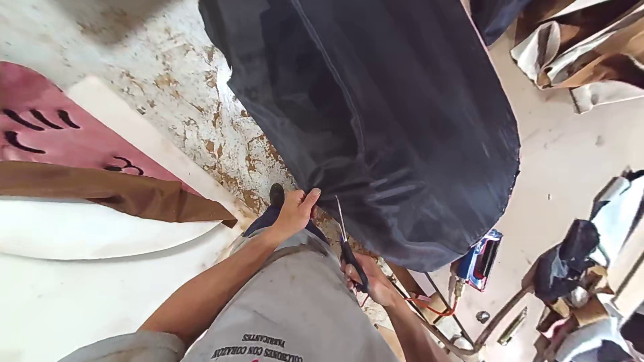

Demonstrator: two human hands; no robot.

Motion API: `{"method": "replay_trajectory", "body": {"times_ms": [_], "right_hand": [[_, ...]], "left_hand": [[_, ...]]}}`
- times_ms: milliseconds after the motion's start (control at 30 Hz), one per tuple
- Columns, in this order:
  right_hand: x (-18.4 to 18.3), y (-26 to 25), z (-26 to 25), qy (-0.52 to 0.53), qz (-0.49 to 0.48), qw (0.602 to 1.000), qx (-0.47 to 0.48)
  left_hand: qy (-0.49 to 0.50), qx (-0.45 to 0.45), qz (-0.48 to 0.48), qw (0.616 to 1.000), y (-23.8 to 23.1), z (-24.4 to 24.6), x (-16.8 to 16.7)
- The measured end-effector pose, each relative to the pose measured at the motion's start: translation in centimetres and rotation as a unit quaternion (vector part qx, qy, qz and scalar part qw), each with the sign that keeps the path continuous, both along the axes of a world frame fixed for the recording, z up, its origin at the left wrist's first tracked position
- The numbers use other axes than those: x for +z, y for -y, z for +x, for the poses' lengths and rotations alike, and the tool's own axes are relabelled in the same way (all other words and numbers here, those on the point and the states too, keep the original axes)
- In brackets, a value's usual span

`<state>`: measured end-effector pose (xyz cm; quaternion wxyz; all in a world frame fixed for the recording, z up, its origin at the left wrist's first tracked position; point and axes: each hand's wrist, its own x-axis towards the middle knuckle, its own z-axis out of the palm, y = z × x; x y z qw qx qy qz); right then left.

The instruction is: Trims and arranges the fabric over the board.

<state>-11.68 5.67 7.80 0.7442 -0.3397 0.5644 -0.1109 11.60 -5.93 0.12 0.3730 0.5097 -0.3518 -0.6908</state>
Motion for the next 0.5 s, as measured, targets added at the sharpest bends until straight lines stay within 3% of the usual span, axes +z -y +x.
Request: {"method": "replay_trajectory", "body": {"times_ms": [233, 500], "right_hand": [[0.9, 1.9, 3.3, -0.089, -0.027, 0.992, -0.084], [2.1, 6.3, 5.7, -0.146, -0.044, 0.985, -0.086]], "left_hand": [[-0.018, -0.022, 0.007, 1.000, 0.2, 0.3, -0.7], [-0.012, -0.130, -0.009, 0.991, 1.2, 2.1, -1.1]]}}
